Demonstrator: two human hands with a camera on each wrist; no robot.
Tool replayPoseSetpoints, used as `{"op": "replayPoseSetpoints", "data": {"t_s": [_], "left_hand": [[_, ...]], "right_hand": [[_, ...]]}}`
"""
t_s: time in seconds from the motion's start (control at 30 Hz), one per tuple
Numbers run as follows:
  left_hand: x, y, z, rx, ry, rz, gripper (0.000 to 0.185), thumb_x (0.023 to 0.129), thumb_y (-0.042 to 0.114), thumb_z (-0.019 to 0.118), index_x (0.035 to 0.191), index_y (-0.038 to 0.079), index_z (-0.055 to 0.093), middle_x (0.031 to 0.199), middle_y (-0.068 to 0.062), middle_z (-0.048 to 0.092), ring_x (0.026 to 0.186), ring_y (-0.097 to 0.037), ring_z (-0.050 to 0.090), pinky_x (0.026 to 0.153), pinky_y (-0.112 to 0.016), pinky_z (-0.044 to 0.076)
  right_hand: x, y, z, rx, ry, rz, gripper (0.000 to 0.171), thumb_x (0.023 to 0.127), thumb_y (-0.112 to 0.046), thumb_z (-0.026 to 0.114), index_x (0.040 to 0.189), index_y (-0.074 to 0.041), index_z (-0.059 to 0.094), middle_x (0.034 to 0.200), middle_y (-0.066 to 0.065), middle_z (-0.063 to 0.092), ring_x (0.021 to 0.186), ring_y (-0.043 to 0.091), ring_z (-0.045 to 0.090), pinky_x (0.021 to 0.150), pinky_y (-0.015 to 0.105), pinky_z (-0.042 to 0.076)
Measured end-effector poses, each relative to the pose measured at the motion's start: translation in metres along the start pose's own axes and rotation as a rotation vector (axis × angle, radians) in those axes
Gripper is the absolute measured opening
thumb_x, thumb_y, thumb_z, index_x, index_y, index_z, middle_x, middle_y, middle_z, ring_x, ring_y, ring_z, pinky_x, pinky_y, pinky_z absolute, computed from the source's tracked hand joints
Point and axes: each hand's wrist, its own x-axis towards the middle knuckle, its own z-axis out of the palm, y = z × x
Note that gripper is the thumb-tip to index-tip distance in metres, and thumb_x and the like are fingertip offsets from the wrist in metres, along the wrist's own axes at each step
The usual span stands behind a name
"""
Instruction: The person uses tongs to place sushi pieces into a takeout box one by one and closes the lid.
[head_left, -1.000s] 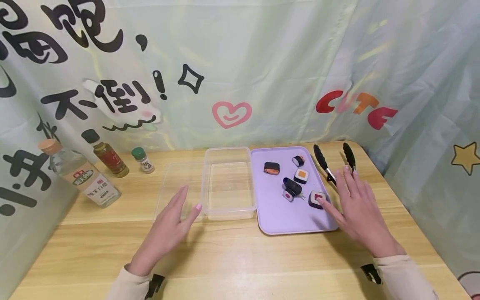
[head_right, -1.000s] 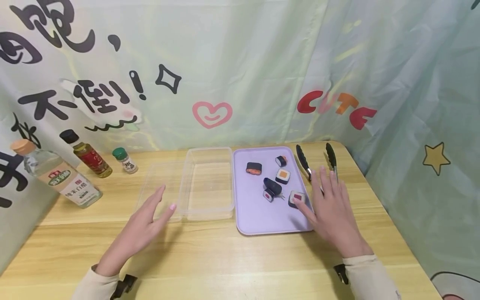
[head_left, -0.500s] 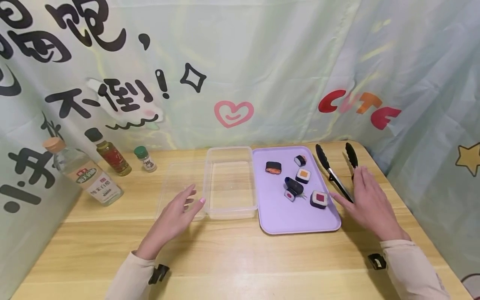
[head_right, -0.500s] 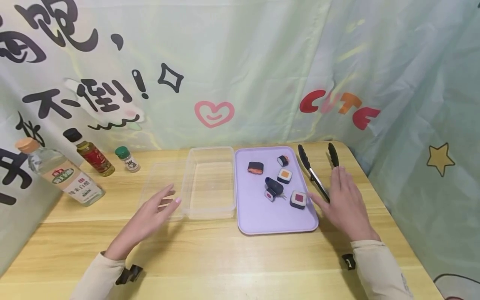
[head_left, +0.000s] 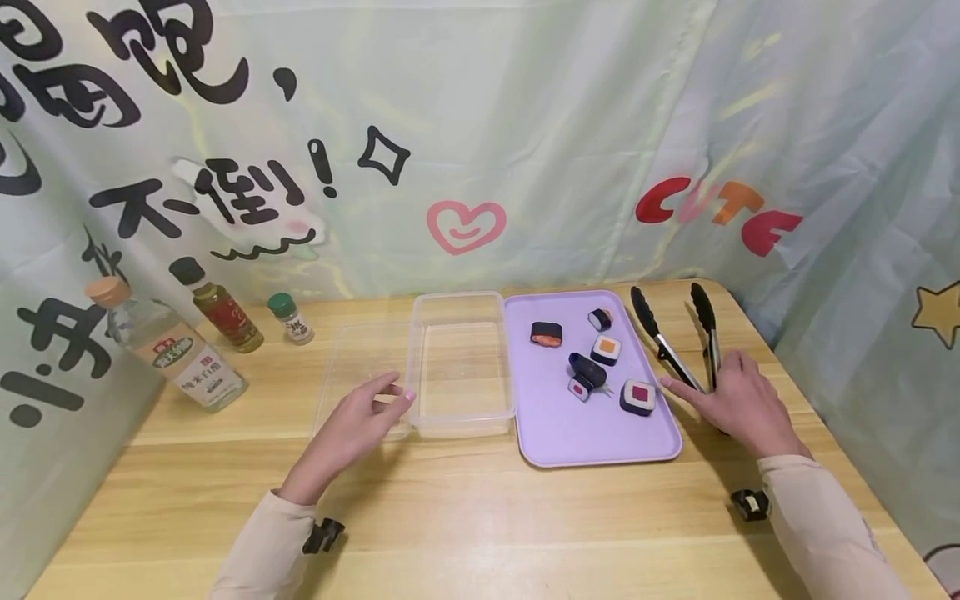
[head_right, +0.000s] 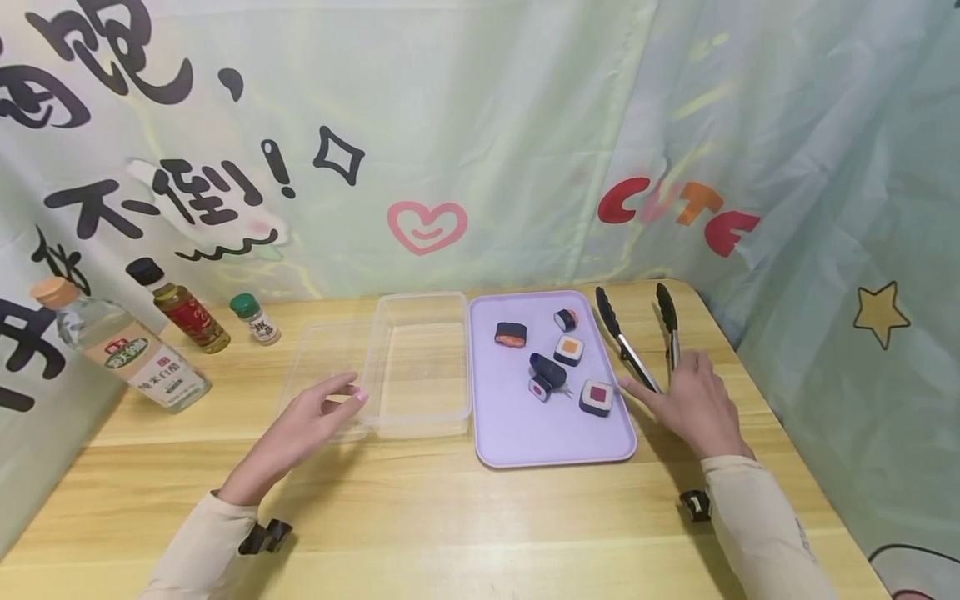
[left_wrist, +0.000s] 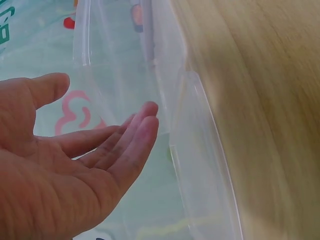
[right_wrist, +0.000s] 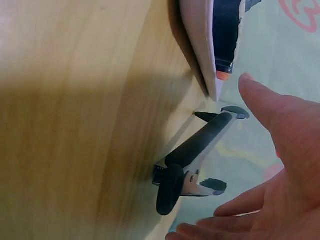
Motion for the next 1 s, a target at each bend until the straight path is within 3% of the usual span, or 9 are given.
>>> {"op": "replayPoseSetpoints", "data": {"t_s": [0.33, 0.53, 1.0], "left_hand": [[0.005, -0.002, 0.002, -0.040, -0.022, -0.012, 0.068, 0.102, 0.045, 0.060, 0.149, -0.002, 0.046, 0.122, -0.014, 0.063, 0.098, -0.022, 0.067, 0.074, -0.035, 0.055], [0.006, -0.002, 0.006, -0.086, -0.020, -0.026, 0.060, 0.103, 0.035, 0.060, 0.145, -0.006, 0.049, 0.110, -0.012, 0.065, 0.093, -0.023, 0.067, 0.072, -0.036, 0.054], [0.003, -0.002, 0.008, -0.113, -0.007, -0.040, 0.057, 0.101, 0.028, 0.063, 0.144, -0.007, 0.049, 0.099, -0.008, 0.062, 0.088, -0.020, 0.055, 0.064, -0.026, 0.045]], "right_hand": [[0.013, 0.002, 0.002, 0.032, -0.084, 0.074, 0.088, 0.086, -0.074, 0.062, 0.092, 0.013, 0.047, 0.094, 0.033, 0.043, 0.072, 0.038, 0.047, 0.057, 0.042, 0.042], [0.019, 0.001, 0.006, 0.056, -0.064, 0.084, 0.078, 0.085, -0.074, 0.063, 0.078, 0.003, 0.047, 0.077, 0.019, 0.043, 0.063, 0.030, 0.047, 0.050, 0.036, 0.037], [0.024, 0.004, 0.011, 0.119, -0.044, 0.097, 0.067, 0.095, -0.061, 0.059, 0.078, 0.002, 0.043, 0.080, 0.019, 0.038, 0.062, 0.027, 0.043, 0.051, 0.035, 0.033]]}}
